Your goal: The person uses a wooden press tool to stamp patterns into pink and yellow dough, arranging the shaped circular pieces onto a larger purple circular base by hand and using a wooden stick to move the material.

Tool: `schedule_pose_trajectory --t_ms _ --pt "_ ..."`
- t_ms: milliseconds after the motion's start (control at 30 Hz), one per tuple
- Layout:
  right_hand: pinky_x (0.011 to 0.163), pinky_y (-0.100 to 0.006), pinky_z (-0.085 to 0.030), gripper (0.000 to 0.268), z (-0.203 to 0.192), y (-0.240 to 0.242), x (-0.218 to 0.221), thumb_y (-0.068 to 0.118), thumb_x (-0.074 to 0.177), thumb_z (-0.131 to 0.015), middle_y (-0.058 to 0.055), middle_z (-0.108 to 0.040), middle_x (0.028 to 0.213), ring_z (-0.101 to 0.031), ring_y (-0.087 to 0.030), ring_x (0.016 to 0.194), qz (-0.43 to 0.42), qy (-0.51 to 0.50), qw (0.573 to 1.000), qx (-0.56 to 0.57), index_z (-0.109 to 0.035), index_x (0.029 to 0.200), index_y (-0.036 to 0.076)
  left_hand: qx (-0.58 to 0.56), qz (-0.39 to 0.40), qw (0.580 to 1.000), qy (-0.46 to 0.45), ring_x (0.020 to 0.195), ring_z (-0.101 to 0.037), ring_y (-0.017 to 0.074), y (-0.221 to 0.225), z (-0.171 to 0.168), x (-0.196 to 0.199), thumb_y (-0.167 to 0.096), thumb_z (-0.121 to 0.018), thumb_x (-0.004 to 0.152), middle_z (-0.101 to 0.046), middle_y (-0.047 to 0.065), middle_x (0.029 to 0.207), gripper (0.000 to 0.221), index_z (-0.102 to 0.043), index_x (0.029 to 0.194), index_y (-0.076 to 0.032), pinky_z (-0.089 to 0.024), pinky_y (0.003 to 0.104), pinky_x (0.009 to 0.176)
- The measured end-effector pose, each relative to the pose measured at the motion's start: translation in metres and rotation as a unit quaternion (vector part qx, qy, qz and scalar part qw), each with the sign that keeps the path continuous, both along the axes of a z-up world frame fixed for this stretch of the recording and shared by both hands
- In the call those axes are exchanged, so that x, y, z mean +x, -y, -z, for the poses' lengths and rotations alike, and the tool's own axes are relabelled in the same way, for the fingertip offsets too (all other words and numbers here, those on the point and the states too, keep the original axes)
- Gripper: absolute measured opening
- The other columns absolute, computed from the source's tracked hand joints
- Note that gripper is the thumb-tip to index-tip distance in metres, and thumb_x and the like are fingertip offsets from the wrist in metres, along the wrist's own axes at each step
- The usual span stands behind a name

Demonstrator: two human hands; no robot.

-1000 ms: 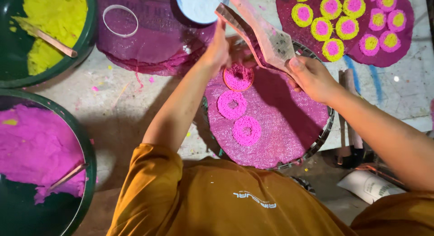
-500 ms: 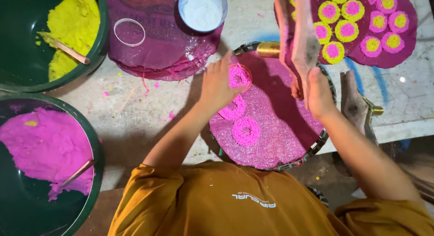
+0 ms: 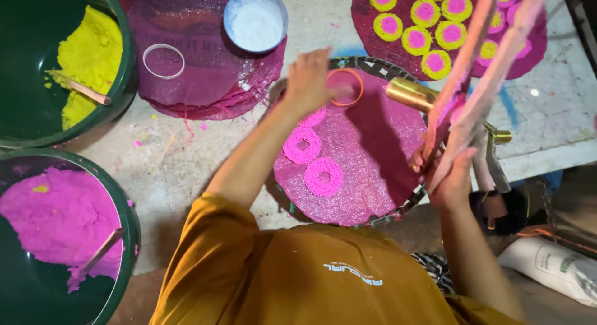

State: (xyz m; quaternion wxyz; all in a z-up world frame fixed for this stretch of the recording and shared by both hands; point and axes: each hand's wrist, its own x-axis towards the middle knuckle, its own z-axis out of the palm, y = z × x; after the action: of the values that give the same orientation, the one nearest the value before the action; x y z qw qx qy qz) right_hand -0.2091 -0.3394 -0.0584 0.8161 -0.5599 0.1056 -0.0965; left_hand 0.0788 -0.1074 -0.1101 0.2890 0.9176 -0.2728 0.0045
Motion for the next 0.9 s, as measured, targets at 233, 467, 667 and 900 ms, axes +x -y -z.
schedule_pose_trajectory --t_ms 233,467,667,900 --pt "0.077 -0.036 -0.038 0.106 -0.014 -0.004 -0.045 0.093 0.087 -0.035 -0.005 -0.048 0.092 -0.046 -0.021 0.086 0.016 -0.021 1.0 -0.007 -0.048 0.139 0.001 -0.267 0.051 0.892 -0.36 0.104 -0.062 0.0194 -0.063 0.113 0.06 -0.016 -0.057 0.104 -0.07 0.013 0.125 0.042 -0.063 0.145 -0.011 -0.051 0.033 0.093" --pt "0.073 -0.037 -0.037 0.102 -0.006 -0.018 -0.03 0.089 0.089 -0.038 -0.004 -0.047 0.093 -0.046 -0.021 0.084 0.017 -0.025 1.0 0.006 -0.047 0.138 0.001 -0.509 -0.14 0.793 -0.304 0.133 -0.053 0.0175 -0.1 0.074 -0.121 -0.002 -0.052 0.101 -0.055 0.01 0.148 0.048 -0.049 0.148 -0.011 -0.04 0.032 0.113" --pt "0.076 -0.036 -0.036 0.104 -0.006 -0.031 -0.012 0.089 0.09 -0.038 -0.005 -0.048 0.093 -0.045 -0.021 0.086 -0.046 -0.054 0.997 0.039 -0.049 0.141 -0.001 -0.155 -0.071 0.985 0.019 0.134 -0.037 0.0394 -0.127 -0.016 -0.167 -0.007 -0.069 0.09 -0.043 0.02 0.146 0.054 -0.061 0.143 -0.015 -0.029 0.055 0.113" --pt "0.081 -0.036 -0.039 0.105 -0.02 -0.051 0.001 0.09 0.089 -0.037 -0.006 -0.05 0.087 -0.046 -0.021 0.083 -0.089 -0.065 0.994 0.023 -0.05 0.14 -0.001 -0.08 0.021 0.994 0.065 0.133 -0.043 0.0335 -0.104 -0.038 -0.122 -0.015 -0.076 0.085 -0.056 0.002 0.139 0.019 -0.078 0.103 -0.019 -0.029 0.054 0.112"
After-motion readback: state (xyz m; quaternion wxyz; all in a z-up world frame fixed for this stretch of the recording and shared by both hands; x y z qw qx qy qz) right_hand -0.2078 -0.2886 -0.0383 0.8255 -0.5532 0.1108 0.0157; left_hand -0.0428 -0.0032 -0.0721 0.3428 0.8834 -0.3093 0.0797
